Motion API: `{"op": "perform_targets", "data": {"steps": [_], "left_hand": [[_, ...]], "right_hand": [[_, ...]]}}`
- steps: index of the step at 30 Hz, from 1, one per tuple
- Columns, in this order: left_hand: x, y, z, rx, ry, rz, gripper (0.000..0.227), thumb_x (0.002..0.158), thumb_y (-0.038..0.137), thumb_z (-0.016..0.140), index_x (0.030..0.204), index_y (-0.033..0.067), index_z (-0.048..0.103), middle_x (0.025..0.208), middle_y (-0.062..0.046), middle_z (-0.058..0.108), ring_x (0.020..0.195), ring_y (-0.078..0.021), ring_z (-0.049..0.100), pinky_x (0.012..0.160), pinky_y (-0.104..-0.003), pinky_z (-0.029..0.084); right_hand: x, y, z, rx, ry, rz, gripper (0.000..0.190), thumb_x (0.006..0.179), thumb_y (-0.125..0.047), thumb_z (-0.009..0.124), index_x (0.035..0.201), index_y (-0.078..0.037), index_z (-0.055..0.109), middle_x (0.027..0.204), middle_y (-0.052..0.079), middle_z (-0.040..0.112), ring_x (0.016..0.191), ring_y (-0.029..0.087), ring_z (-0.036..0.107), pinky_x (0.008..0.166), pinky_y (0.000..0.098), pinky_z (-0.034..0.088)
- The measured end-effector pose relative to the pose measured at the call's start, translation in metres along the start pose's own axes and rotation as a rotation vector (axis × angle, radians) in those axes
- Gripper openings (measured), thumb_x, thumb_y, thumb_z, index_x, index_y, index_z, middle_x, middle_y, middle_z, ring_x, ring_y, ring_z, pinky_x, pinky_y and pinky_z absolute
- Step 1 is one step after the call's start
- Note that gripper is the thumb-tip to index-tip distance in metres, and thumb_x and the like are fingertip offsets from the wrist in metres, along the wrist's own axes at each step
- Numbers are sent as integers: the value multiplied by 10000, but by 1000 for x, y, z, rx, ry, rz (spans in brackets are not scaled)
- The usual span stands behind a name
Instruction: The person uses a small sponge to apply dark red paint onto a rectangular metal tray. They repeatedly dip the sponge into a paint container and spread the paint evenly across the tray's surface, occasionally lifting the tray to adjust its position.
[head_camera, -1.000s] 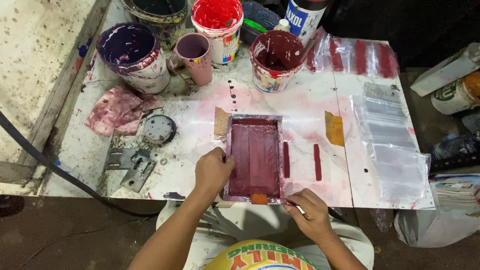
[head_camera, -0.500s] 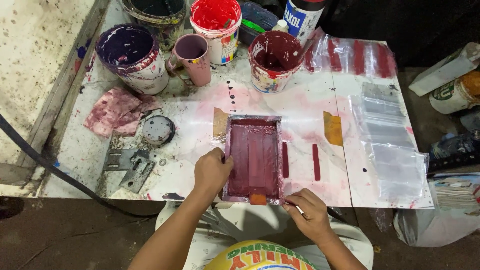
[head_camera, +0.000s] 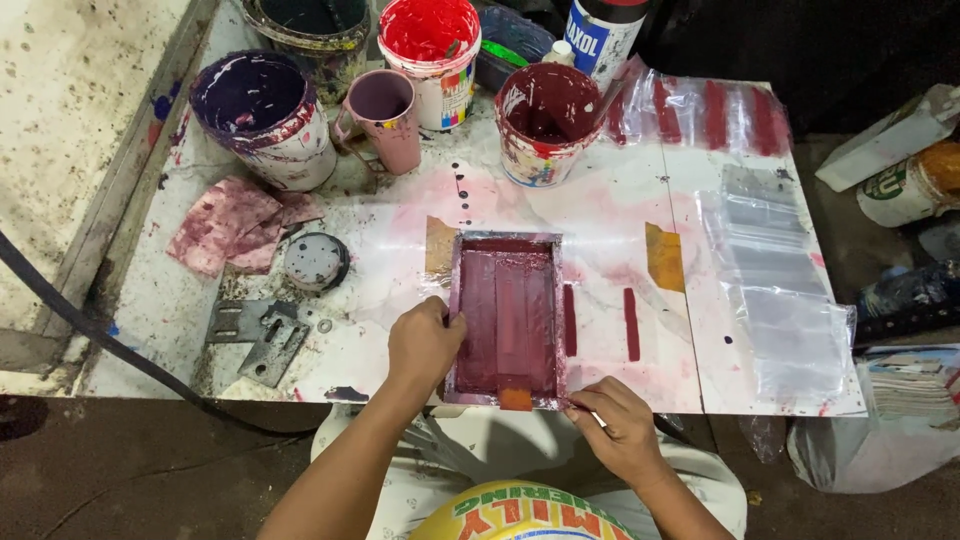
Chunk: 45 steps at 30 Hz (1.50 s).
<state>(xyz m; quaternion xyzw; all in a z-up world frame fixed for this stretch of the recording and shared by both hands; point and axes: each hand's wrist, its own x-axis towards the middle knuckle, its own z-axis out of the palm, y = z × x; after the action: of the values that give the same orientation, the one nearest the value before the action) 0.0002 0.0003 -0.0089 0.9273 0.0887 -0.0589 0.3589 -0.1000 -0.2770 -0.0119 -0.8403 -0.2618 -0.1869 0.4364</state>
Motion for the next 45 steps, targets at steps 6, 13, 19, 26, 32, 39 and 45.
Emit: {"op": "perform_targets", "data": {"steps": [6, 13, 19, 26, 32, 39, 45], "left_hand": [[1, -1, 1, 10, -9, 6, 285, 912, 267, 630, 718, 77, 542, 587, -85, 593, 552, -271, 519, 543, -420, 388], [1, 1, 1, 12, -12, -5, 295, 903, 259, 617, 692, 85, 509, 596, -79, 589, 559, -266, 509, 547, -419, 381], [0, 4, -2, 8, -24, -31, 269, 909, 271, 613, 732, 76, 559, 629, -92, 625, 589, -283, 547, 574, -420, 407], [1, 3, -1, 15, -20, -26, 275, 898, 268, 615, 713, 81, 533, 627, -80, 614, 581, -269, 535, 562, -414, 399], [3, 4, -2, 16, -53, -61, 296, 893, 314, 626, 735, 83, 528, 666, -90, 631, 629, -302, 573, 587, -424, 417], [-5, 26, -22, -16, -151, -178, 295, 945, 361, 622, 858, 82, 579, 744, -74, 650, 676, -253, 578, 609, -377, 413], [-14, 40, -37, -103, -160, -233, 444, 924, 363, 647, 1248, 90, 514, 1123, -146, 714, 977, -357, 684, 791, -466, 532]], "right_hand": [[-1, 2, 0, -2, 2, -7, 101, 893, -67, 709, 975, -8, 713, 827, 89, 718, 705, 199, 631, 619, 289, 519], [0, 1, 1, 5, 12, -10, 103, 899, -68, 703, 976, -1, 715, 823, 91, 711, 699, 197, 623, 618, 285, 517], [-1, 2, 1, -3, 13, -2, 107, 907, -89, 698, 974, -9, 719, 815, 82, 714, 693, 191, 619, 612, 283, 510], [2, -2, 3, -9, 31, 11, 83, 898, -74, 705, 942, -6, 723, 791, 86, 709, 686, 192, 622, 601, 284, 506], [1, -2, 4, -23, 24, 60, 55, 897, -93, 710, 885, -41, 724, 749, 53, 691, 662, 169, 612, 584, 272, 487], [-10, 7, 6, 15, -10, 310, 241, 867, -203, 749, 1057, -57, 756, 857, 45, 715, 752, 161, 677, 669, 284, 524], [-7, 1, 5, 57, -53, 521, 286, 849, -243, 750, 1097, -104, 781, 968, -1, 786, 889, 140, 732, 795, 279, 574]]}}
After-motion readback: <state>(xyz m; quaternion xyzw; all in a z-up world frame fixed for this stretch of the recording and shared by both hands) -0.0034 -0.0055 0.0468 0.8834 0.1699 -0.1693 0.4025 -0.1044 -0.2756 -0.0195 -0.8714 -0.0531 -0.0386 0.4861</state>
